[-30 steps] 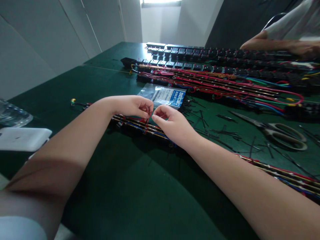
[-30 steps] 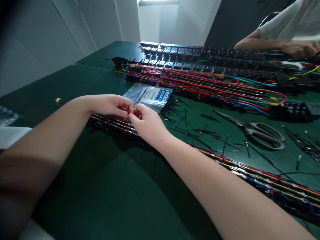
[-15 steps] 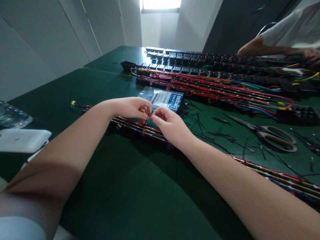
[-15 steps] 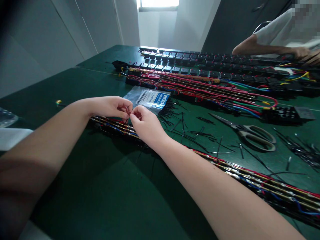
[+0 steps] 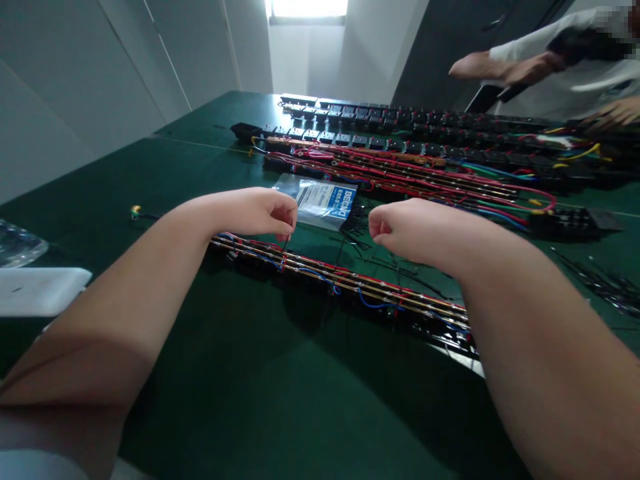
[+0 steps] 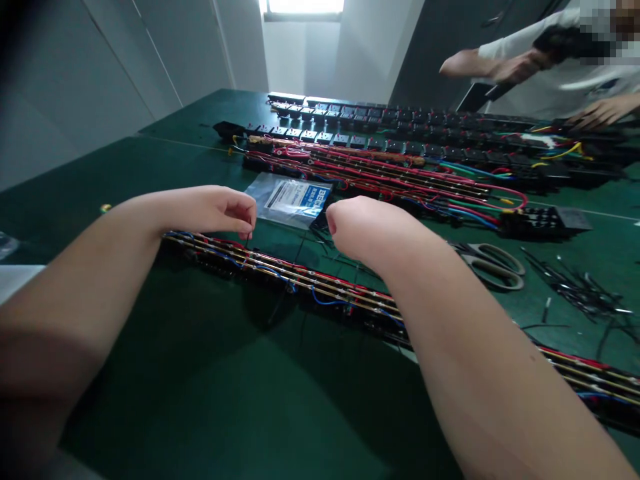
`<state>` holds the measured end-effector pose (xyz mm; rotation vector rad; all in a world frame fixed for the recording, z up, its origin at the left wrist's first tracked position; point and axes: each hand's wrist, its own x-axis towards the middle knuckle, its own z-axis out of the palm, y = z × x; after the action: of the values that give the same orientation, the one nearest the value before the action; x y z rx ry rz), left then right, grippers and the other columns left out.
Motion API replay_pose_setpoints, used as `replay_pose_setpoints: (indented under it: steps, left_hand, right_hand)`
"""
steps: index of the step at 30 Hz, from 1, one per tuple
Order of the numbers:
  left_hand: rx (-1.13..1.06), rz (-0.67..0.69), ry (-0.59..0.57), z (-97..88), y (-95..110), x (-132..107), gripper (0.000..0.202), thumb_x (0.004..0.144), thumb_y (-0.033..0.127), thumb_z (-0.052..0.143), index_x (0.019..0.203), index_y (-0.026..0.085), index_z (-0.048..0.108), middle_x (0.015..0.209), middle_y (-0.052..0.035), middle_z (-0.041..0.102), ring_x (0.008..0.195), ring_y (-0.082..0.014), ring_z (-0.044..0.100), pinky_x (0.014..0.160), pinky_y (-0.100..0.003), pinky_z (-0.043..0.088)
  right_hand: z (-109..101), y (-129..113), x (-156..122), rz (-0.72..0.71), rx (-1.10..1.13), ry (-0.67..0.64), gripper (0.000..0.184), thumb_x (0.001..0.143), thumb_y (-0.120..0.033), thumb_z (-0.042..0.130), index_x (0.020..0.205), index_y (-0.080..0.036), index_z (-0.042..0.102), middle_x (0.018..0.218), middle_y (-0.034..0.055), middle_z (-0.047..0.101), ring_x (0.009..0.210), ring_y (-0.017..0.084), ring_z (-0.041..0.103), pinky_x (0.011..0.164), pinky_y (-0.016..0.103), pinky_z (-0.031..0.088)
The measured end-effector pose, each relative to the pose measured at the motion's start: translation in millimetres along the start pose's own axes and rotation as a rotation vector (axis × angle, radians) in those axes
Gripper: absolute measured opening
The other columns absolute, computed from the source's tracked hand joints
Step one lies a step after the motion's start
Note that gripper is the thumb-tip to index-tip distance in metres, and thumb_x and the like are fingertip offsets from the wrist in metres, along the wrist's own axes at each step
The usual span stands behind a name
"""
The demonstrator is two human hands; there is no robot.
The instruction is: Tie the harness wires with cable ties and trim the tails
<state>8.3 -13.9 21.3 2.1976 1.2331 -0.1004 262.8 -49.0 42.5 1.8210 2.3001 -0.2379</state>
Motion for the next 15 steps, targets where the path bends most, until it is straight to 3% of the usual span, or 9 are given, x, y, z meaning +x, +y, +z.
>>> replay_pose_setpoints:
  steps: [4, 9, 15]
  left_hand:
    - [0.081, -0.002, 0.051, -1.9, 4, -4, 0.022, 0.083, 0.04, 0.055, 0.093, 0.023, 0.064, 0.093, -0.0013, 0.069, 0.081, -0.0166, 0.061, 0.07, -0.027, 0.043]
    - [0.247, -0.069, 0.09, -3.6, 15, -8, 0.023, 0.084, 0.04, 0.052, 0.092, 0.023, 0.066, 0.088, -0.0019, 0.069, 0.074, -0.0165, 0.058, 0.065, -0.028, 0.038]
    - [0.375, -0.088, 0.115, -2.3, 17, -8, 0.022, 0.085, 0.037, 0.048, 0.09, 0.024, 0.065, 0.084, -0.0023, 0.069, 0.071, -0.0174, 0.057, 0.064, -0.029, 0.035]
  right_hand:
    - [9, 3, 9, 0.023, -0.102, -0.146, 0.024, 0.071, -0.005, 0.06, 0.084, -0.022, 0.071, 0.084, 0.0075, 0.069, 0.068, 0.021, 0.058, 0.059, 0.033, 0.039]
    - [33, 0, 25, -0.117, -0.087, -0.022, 0.026, 0.082, -0.02, 0.06, 0.106, -0.023, 0.07, 0.103, 0.0121, 0.071, 0.085, 0.028, 0.065, 0.059, 0.034, 0.04]
    - [40, 5, 34, -0.06, -0.1, -0.021, 0.034, 0.081, -0.01, 0.055, 0.111, -0.019, 0.069, 0.115, 0.0147, 0.07, 0.099, 0.032, 0.066, 0.066, 0.037, 0.045]
